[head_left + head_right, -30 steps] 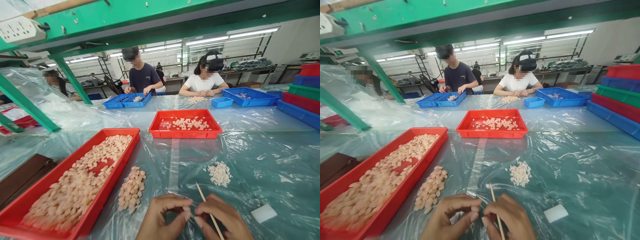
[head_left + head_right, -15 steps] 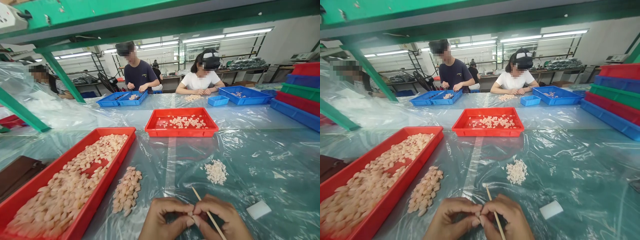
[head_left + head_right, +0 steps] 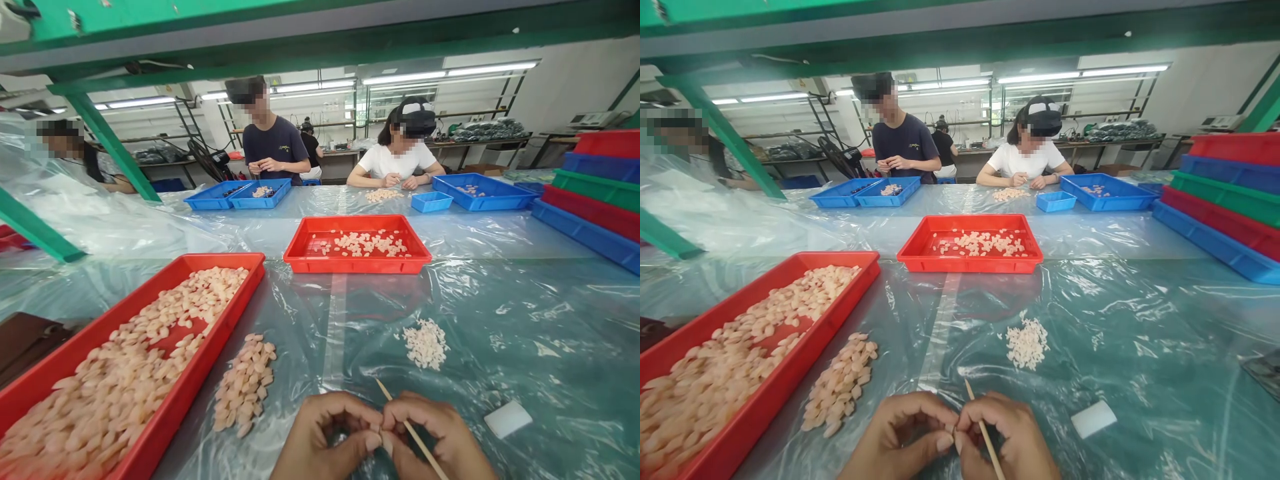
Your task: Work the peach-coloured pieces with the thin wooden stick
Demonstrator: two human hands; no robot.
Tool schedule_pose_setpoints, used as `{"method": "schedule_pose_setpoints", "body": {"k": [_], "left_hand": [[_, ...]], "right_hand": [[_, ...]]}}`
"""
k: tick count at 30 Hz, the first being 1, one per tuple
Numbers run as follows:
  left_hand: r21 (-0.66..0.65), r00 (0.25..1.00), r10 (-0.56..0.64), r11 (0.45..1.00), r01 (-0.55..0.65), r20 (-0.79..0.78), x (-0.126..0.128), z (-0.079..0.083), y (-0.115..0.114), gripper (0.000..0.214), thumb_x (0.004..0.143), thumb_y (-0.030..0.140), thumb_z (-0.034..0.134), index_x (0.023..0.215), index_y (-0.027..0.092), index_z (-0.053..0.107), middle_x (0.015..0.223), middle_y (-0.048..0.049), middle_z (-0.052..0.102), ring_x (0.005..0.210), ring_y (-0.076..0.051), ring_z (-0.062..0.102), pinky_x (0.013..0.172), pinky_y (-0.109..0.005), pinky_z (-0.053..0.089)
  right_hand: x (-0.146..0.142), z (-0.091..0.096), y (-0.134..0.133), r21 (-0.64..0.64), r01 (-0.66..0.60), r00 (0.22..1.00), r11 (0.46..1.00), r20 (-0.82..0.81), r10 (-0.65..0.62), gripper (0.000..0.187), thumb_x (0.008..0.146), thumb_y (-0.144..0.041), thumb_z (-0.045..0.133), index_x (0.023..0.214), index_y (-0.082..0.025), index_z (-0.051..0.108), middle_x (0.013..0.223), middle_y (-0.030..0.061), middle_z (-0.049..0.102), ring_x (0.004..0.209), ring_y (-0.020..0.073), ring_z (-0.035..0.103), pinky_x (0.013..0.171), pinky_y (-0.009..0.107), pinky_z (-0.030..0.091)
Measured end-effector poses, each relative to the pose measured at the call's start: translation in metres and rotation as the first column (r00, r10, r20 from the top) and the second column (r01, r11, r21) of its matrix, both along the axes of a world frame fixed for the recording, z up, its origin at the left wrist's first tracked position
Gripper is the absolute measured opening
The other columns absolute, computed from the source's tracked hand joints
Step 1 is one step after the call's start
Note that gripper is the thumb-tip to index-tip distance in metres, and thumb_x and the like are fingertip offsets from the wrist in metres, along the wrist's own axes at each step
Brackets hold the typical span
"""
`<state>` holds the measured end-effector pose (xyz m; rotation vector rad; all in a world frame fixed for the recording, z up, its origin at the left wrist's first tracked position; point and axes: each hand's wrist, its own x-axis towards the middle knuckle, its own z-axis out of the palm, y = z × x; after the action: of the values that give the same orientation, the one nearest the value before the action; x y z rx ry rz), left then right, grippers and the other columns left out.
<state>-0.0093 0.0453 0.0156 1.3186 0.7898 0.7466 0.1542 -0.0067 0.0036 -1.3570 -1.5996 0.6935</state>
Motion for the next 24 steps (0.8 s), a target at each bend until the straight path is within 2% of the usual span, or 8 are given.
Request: {"method": "schedule_pose_setpoints", "body": {"k": [5,8,11,14,16,19,21,24], "left_hand": [[0.200,0.979,0.128,0.975,-0.095,-0.161,-0.009,0.006,0.008,0.012,0.075,0.027,0.070,0.082,0.018,0.074,0.073,-0.0034,0.071,0.067,-0.014,0.061,0.064,-0.020,0.047],[0.388,0.945,0.029,0.915,0.106,-0.326,-0.009,0.008,0.009,0.016,0.078,0.017,0.061,0.088,0.015,0.074,0.074,-0.0067,0.069,0.066,-0.016,0.062,0.062,-0.021,0.047],[0.418,0.868,-0.101,0.845,0.332,-0.487,-0.004,0.006,0.005,0.022,0.074,0.008,0.056,0.087,0.012,0.074,0.070,-0.0073,0.067,0.062,-0.015,0.061,0.056,-0.019,0.045],[0.429,0.799,-0.157,0.775,0.464,-0.580,0.000,0.001,0.001,0.029,0.073,0.002,0.054,0.083,0.018,0.075,0.072,-0.0041,0.068,0.066,-0.016,0.061,0.060,-0.019,0.045],[0.433,0.771,-0.169,0.745,0.507,-0.613,-0.001,-0.001,-0.001,0.032,0.073,0.001,0.055,0.088,0.022,0.074,0.076,-0.0027,0.069,0.070,-0.016,0.062,0.064,-0.019,0.045],[0.388,0.734,-0.162,0.763,0.517,-0.659,-0.004,-0.003,-0.001,0.036,0.071,0.005,0.066,0.103,0.020,0.071,0.082,-0.0044,0.070,0.071,-0.017,0.063,0.066,-0.020,0.046],[0.357,0.723,-0.152,0.790,0.498,-0.673,-0.007,-0.002,-0.001,0.039,0.069,0.012,0.073,0.108,0.017,0.069,0.083,-0.0059,0.071,0.067,-0.017,0.063,0.065,-0.021,0.047],[0.355,0.726,-0.099,0.823,0.444,-0.680,-0.008,-0.001,-0.002,0.038,0.068,0.023,0.077,0.104,0.016,0.070,0.082,-0.0056,0.071,0.062,-0.016,0.061,0.061,-0.022,0.047]], "right_hand": [[0.017,0.006,0.001,0.026,0.157,0.985,0.987,0.060,-0.159,0.014,0.076,-0.019,0.053,0.064,-0.022,0.058,0.056,-0.0040,0.054,0.046,0.0103,0.053,0.044,0.016,0.041],[0.038,0.011,0.005,0.064,0.310,0.922,0.949,0.222,-0.317,0.015,0.082,-0.029,0.052,0.071,-0.023,0.060,0.065,0.0006,0.063,0.050,0.0141,0.056,0.045,0.020,0.043],[0.058,0.013,0.009,0.084,0.431,0.814,0.898,0.393,-0.428,0.022,0.083,-0.038,0.048,0.075,-0.023,0.063,0.065,0.0035,0.067,0.047,0.0177,0.058,0.044,0.025,0.045],[0.062,0.012,0.009,-0.010,0.493,0.810,0.870,0.370,-0.455,0.034,0.085,-0.046,0.044,0.095,-0.022,0.067,0.079,0.0061,0.073,0.046,0.0190,0.062,0.046,0.028,0.051],[0.056,0.011,0.006,-0.058,0.463,0.865,0.884,0.246,-0.437,0.038,0.087,-0.049,0.045,0.106,-0.025,0.067,0.084,0.0034,0.074,0.061,0.0201,0.069,0.059,0.027,0.055],[0.040,0.012,0.000,-0.081,0.357,0.934,0.931,0.023,-0.356,0.030,0.086,-0.047,0.051,0.075,-0.027,0.071,0.076,0.0001,0.071,0.090,0.0208,0.068,0.079,0.021,0.049],[0.029,0.012,-0.005,-0.113,0.272,0.958,0.956,-0.061,-0.280,0.039,0.088,-0.046,0.050,0.058,-0.025,0.064,0.062,-0.0013,0.063,0.072,0.0173,0.067,0.070,0.019,0.047],[0.017,0.011,-0.009,-0.155,0.177,0.978,0.972,-0.080,-0.191,0.043,0.091,-0.047,0.043,0.058,-0.023,0.058,0.052,-0.0045,0.049,0.051,0.0131,0.053,0.055,0.020,0.041]]}}
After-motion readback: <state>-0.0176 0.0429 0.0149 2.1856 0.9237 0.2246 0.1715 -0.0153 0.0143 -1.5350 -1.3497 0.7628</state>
